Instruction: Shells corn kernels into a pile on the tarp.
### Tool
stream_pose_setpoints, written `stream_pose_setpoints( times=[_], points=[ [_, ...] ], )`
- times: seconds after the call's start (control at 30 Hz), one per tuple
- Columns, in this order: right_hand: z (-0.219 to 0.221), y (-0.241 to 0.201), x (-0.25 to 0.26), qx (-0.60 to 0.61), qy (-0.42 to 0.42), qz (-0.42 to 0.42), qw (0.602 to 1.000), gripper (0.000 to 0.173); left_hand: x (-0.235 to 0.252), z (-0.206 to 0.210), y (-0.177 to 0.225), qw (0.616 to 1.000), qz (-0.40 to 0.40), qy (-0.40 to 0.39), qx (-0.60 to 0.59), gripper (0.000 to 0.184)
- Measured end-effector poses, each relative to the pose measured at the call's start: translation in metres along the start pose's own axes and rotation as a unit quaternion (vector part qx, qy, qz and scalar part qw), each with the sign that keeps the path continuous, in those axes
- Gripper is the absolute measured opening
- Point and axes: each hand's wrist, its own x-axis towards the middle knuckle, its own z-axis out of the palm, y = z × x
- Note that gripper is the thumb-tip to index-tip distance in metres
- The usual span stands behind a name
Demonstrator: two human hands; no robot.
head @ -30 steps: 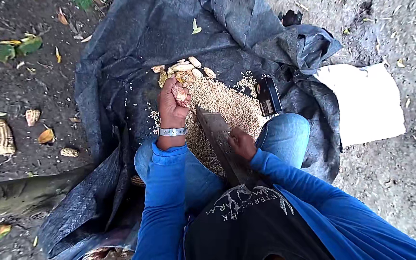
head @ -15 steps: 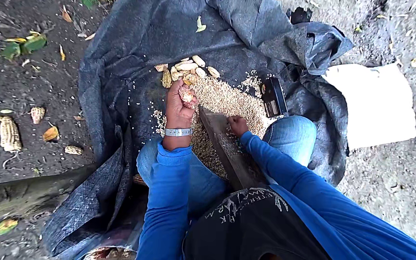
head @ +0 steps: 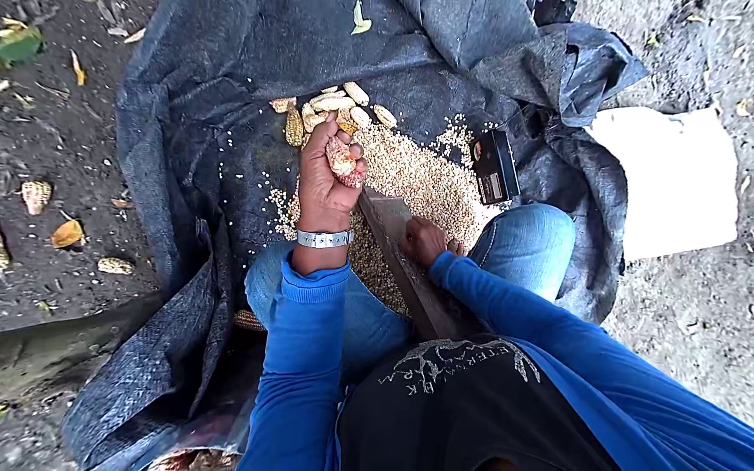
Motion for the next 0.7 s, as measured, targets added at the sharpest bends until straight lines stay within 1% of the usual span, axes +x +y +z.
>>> stream_pose_setpoints(
  times=[0.03, 0.1, 0.13, 0.17, 0.23, 0.3, 0.37, 0.43, 0.47, 0.5, 0.53, 0.57, 0.6, 0.63, 0.67, 0.7],
  points=[
    [0.002, 0.001, 0.013, -0.001, -0.010, 0.022, 1.000, 0.027, 0.007, 0.002, -0.002, 1.000, 0.001, 0.028, -0.011, 0.021],
    [0.003, 0.006, 0.034, 0.009, -0.016, 0.071, 0.997, 0.032, 0.014, -0.001, -0.008, 0.998, 0.000, 0.058, -0.001, 0.021],
    [0.005, 0.008, 0.041, 0.018, -0.006, 0.075, 0.997, 0.032, 0.016, -0.004, -0.009, 0.998, 0.002, 0.069, 0.004, 0.021],
    [0.009, 0.011, 0.040, 0.027, 0.013, 0.060, 0.998, 0.030, 0.016, -0.007, -0.009, 0.997, 0.002, 0.079, 0.004, 0.021],
    [0.014, 0.013, 0.020, 0.042, 0.045, 0.003, 0.998, 0.023, 0.012, -0.012, -0.006, 0.996, 0.005, 0.087, 0.000, 0.019],
    [0.003, 0.009, -0.014, 0.023, 0.045, -0.036, 0.998, 0.024, 0.007, -0.014, 0.000, 0.998, 0.016, 0.068, -0.005, 0.016],
    [-0.005, 0.012, -0.046, 0.002, 0.049, -0.052, 0.997, 0.027, 0.006, -0.013, 0.006, 0.998, 0.022, 0.056, -0.011, 0.017],
    [-0.008, 0.022, -0.066, 0.009, 0.050, -0.051, 0.997, 0.031, 0.006, -0.011, 0.008, 0.999, 0.023, 0.044, -0.022, 0.018],
    [-0.010, 0.028, -0.069, 0.036, 0.042, -0.040, 0.998, 0.032, 0.007, -0.009, 0.008, 0.999, 0.019, 0.036, -0.028, 0.019],
    [-0.013, 0.032, -0.068, 0.084, 0.029, -0.021, 0.996, 0.031, 0.007, -0.008, 0.007, 0.999, 0.014, 0.030, -0.032, 0.019],
    [-0.017, 0.034, -0.063, 0.161, 0.024, 0.010, 0.987, 0.027, 0.008, -0.007, 0.007, 0.999, 0.008, 0.027, -0.036, 0.019],
    [-0.021, 0.032, -0.057, 0.263, 0.024, 0.059, 0.963, 0.023, 0.008, -0.006, 0.006, 0.999, 0.001, 0.025, -0.036, 0.018],
    [-0.026, 0.027, -0.051, 0.378, 0.023, 0.124, 0.917, 0.023, 0.009, -0.007, 0.006, 0.999, -0.004, 0.025, -0.038, 0.017],
    [-0.032, 0.023, -0.043, 0.489, 0.006, 0.189, 0.852, 0.029, 0.009, -0.008, 0.005, 0.999, -0.006, 0.026, -0.042, 0.017],
    [-0.039, 0.020, -0.036, 0.574, -0.026, 0.233, 0.784, 0.039, 0.008, -0.010, 0.006, 0.999, -0.005, 0.028, -0.045, 0.016],
    [-0.045, 0.018, -0.029, 0.620, -0.061, 0.246, 0.742, 0.048, 0.008, -0.012, 0.008, 0.998, -0.001, 0.032, -0.049, 0.016]
  ],
)
